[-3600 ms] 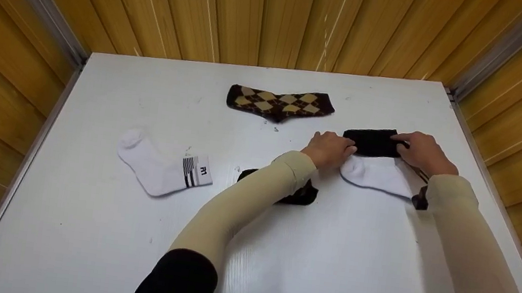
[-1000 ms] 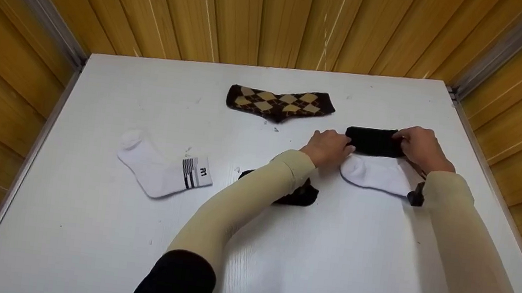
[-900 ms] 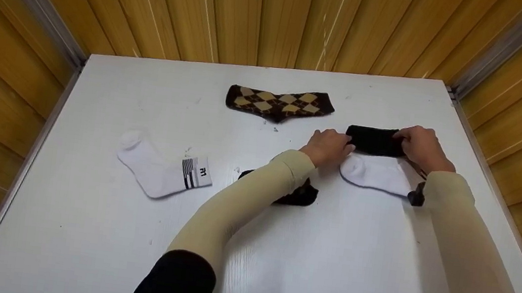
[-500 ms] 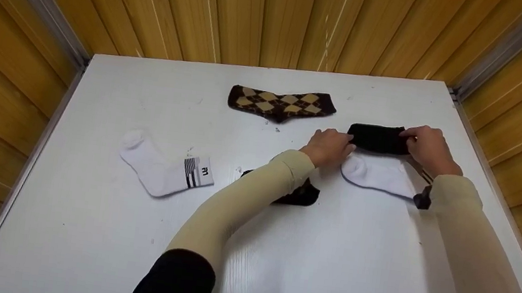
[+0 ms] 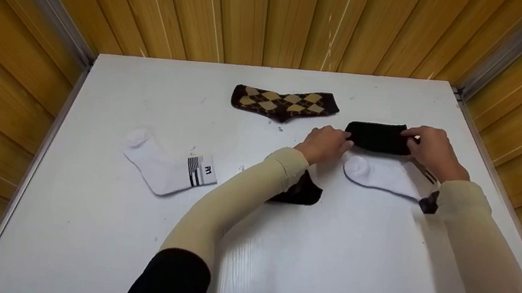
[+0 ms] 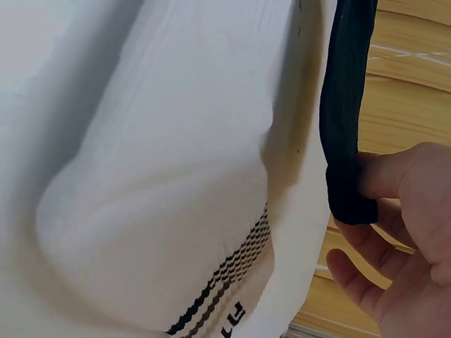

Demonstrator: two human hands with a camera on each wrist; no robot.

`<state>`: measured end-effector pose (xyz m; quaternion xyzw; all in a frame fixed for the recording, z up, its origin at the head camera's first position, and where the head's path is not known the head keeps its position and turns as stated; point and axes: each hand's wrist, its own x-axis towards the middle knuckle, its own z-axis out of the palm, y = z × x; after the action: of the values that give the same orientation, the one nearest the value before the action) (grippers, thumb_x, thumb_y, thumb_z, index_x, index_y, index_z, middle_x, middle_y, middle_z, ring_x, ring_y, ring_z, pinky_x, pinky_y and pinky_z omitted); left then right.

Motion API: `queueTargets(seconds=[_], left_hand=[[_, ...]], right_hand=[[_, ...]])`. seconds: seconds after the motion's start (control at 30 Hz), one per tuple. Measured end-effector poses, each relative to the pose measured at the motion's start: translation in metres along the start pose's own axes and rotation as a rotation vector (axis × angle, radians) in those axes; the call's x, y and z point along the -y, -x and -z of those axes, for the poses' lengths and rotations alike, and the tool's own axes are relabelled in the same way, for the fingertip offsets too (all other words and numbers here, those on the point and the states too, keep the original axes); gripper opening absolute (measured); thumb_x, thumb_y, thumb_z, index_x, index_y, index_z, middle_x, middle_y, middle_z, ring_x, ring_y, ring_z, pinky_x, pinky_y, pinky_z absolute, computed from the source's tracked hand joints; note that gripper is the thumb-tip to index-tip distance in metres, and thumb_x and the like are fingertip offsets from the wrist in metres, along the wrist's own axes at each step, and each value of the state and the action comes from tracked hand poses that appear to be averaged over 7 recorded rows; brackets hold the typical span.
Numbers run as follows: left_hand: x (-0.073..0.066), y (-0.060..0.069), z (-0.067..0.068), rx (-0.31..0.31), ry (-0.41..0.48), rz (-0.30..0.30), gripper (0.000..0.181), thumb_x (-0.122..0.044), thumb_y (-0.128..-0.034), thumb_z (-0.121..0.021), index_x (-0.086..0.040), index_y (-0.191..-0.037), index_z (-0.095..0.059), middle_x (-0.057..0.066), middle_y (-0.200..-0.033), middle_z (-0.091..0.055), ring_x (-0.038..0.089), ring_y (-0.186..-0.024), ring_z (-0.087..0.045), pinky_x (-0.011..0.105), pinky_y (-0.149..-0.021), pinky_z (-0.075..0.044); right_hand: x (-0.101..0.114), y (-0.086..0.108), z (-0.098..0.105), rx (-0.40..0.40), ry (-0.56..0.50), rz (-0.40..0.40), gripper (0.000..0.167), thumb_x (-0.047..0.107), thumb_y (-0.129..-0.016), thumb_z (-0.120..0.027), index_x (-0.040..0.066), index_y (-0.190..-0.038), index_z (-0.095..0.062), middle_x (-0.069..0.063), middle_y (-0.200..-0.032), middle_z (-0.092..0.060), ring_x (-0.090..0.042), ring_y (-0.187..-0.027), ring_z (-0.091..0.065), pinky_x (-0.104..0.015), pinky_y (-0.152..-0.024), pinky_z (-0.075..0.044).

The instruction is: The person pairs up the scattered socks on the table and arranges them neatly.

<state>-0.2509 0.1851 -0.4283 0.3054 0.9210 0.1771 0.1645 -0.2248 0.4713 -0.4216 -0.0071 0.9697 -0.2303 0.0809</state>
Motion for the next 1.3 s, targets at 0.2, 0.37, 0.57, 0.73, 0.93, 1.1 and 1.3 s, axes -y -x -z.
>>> queueTargets(seconds=[0.2,0.37,0.57,0.73,0.93,1.1,1.3], left_hand=[[0.008,0.007,0.005,-0.009,0.035,0.005,0.048,-0.040,-0.1115,-0.041,-0.015,-0.150,-0.054,0.003,-0.145,-0.060,0.021,-0.135,-0.054,0.033,-0.110,-0.044],[0.015,0.013,0.009,-0.002,0.042,0.007,0.048,-0.040,-0.1115,-0.041,-0.015,-0.149,-0.055,0.003,-0.145,-0.061,0.022,-0.134,-0.054,0.034,-0.110,-0.044],[0.023,0.024,0.016,-0.006,0.069,-0.011,0.047,-0.039,-0.1115,-0.041,-0.014,-0.148,-0.057,0.004,-0.145,-0.061,0.023,-0.134,-0.055,0.034,-0.108,-0.045],[0.029,0.035,0.020,-0.017,0.075,-0.049,0.046,-0.036,-0.1118,-0.042,-0.011,-0.146,-0.059,0.005,-0.143,-0.062,0.024,-0.133,-0.055,0.034,-0.109,-0.044],[0.038,0.050,0.026,-0.045,0.061,-0.116,0.044,-0.034,-0.1119,-0.042,-0.010,-0.144,-0.061,0.006,-0.140,-0.064,0.023,-0.125,-0.062,0.035,-0.105,-0.047],[0.046,0.062,0.031,-0.044,0.071,-0.136,0.043,-0.033,-0.1117,-0.043,-0.009,-0.143,-0.061,0.007,-0.138,-0.065,0.023,-0.114,-0.066,0.036,-0.103,-0.049],[0.055,0.074,0.032,-0.047,0.097,-0.133,0.043,-0.033,-0.1115,-0.045,-0.009,-0.142,-0.062,0.007,-0.138,-0.066,0.021,-0.105,-0.065,0.036,-0.106,-0.047]], right_hand=[[0.009,0.004,-0.001,-0.006,0.017,0.038,0.033,0.002,-0.100,-0.054,-0.003,-0.130,-0.067,-0.034,-0.140,-0.053,-0.043,-0.117,-0.054,-0.064,-0.101,-0.043],[0.016,0.008,-0.002,-0.025,0.050,0.084,0.032,0.001,-0.099,-0.056,-0.003,-0.128,-0.069,-0.033,-0.133,-0.059,-0.037,-0.093,-0.057,-0.052,-0.081,-0.049],[0.027,0.011,-0.003,-0.037,0.066,0.133,0.031,0.001,-0.098,-0.058,-0.002,-0.126,-0.071,-0.031,-0.129,-0.063,-0.032,-0.083,-0.056,-0.043,-0.069,-0.046],[0.034,0.015,-0.006,-0.061,0.069,0.193,0.030,-0.001,-0.096,-0.060,-0.004,-0.123,-0.072,-0.030,-0.122,-0.066,-0.035,-0.090,-0.060,-0.048,-0.075,-0.049],[0.042,0.020,-0.011,-0.098,0.087,0.272,0.029,-0.005,-0.094,-0.061,-0.004,-0.120,-0.073,-0.027,-0.117,-0.069,-0.031,-0.084,-0.063,-0.044,-0.069,-0.049],[0.049,0.023,-0.015,-0.105,0.104,0.321,0.028,-0.007,-0.092,-0.062,-0.005,-0.118,-0.073,-0.026,-0.115,-0.070,-0.032,-0.084,-0.064,-0.045,-0.070,-0.050],[0.060,0.025,-0.019,-0.089,0.109,0.366,0.028,-0.007,-0.092,-0.063,-0.006,-0.119,-0.073,-0.024,-0.115,-0.071,-0.035,-0.091,-0.067,-0.049,-0.076,-0.053]])
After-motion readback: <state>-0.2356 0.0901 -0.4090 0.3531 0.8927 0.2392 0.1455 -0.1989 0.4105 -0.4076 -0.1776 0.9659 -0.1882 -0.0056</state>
